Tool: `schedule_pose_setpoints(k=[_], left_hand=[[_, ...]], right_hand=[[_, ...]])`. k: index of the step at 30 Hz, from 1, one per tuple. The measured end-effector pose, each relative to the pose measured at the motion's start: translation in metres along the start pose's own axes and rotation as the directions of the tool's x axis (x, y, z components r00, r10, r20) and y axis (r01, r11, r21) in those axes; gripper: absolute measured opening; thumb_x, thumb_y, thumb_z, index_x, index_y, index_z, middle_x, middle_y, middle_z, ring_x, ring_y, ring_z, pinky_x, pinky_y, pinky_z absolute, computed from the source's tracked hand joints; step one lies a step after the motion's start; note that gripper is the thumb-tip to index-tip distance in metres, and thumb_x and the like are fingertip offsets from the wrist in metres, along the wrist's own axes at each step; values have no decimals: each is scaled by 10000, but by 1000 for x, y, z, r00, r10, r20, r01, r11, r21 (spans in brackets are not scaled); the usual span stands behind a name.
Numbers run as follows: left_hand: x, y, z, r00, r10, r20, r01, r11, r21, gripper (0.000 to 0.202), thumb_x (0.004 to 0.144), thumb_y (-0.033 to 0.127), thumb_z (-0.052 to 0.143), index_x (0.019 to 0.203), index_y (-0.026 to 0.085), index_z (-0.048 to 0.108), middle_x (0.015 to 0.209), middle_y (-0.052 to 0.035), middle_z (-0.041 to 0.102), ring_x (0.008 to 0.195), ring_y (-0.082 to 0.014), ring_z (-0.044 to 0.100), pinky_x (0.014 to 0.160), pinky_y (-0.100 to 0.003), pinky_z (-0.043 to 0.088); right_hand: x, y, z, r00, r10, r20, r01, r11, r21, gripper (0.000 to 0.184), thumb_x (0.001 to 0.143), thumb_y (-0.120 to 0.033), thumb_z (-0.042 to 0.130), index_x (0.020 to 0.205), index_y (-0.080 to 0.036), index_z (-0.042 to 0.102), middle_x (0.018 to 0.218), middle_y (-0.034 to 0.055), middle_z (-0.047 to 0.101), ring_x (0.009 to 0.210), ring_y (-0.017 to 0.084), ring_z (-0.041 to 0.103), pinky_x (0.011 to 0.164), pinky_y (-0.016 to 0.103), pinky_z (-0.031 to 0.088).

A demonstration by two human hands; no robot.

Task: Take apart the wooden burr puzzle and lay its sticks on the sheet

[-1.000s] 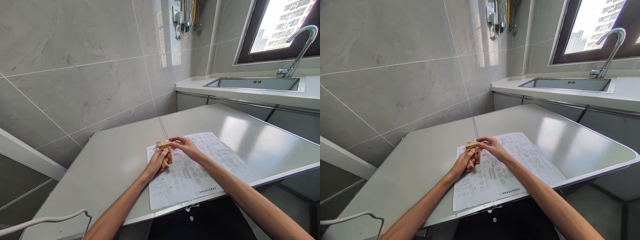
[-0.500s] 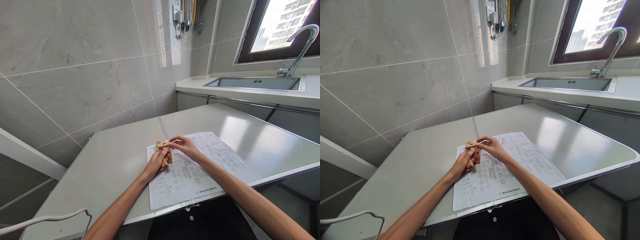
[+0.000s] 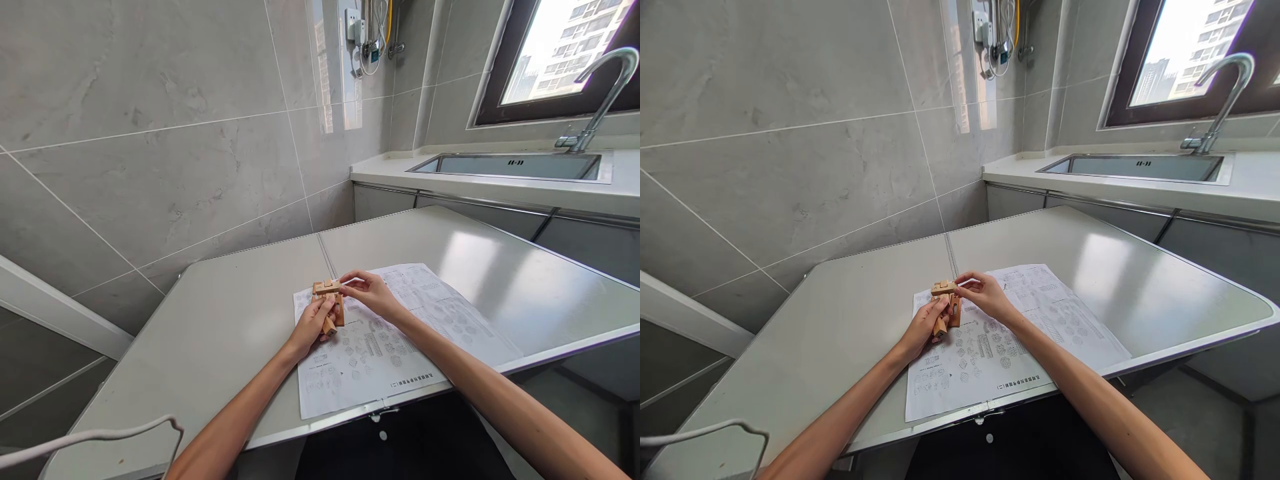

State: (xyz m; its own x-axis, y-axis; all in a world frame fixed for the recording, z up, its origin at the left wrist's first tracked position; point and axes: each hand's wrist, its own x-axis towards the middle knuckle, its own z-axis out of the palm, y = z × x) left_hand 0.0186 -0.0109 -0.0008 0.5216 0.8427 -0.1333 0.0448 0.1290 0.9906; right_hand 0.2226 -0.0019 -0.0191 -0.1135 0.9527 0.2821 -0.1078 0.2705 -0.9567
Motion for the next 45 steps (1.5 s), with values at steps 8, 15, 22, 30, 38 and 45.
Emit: schedule_pose_setpoints(k=[8,15,22,30,38,45], left_hand=[[1,-1,-1,1000,3,-12,-3,1000,4,508,894,684,620,856,184,540,604,79,420,405,-40,314,382,-199,250],[0,0,0,1000,-20,-18,20,1000,-8,527,890,704,611,855,183,546,621,69,449,417,-41,328,388,-194,260],[3,-4,-2,998,-14,-53,10,997,-70,520,894,693,621,855,179,556,612,74,425,429,-42,307,379,-189,262],[6,-6,-3,994,-5,-110,-13,987,-159,476,905,641,642,848,174,577,591,64,439,429,-54,321,387,-198,270],[6,-1,0,995,18,-94,-33,987,-160,490,934,663,591,873,177,603,590,24,556,447,-96,479,441,-222,348],[6,-4,0,995,25,-97,-44,979,-199,437,916,609,660,849,180,607,643,29,567,519,-97,506,530,-231,429]], right_hand=[[0,-1,1,1000,-2,-16,1,1000,-12,370,834,-521,816,1023,-214,733,1097,101,781,994,274,755,917,449,600],[1,0,0,1000,14,-14,-15,999,-42,437,818,-569,810,1040,-202,726,1055,92,782,977,267,758,903,421,608],[1,1,2,996,-65,-62,52,981,-187,373,858,-532,769,1070,-230,712,1163,89,729,1055,246,698,931,406,572],[-2,-11,-1,989,59,136,-57,998,-20,352,880,-533,755,986,-200,707,742,-1,643,588,120,556,544,265,442],[-5,-10,3,732,162,662,-230,973,16,646,882,-425,798,1452,-227,568,1045,94,782,702,167,739,491,209,461],[-4,-7,3,784,149,603,-214,976,37,532,858,-405,832,1295,-211,599,1041,79,782,716,147,717,583,239,533]])
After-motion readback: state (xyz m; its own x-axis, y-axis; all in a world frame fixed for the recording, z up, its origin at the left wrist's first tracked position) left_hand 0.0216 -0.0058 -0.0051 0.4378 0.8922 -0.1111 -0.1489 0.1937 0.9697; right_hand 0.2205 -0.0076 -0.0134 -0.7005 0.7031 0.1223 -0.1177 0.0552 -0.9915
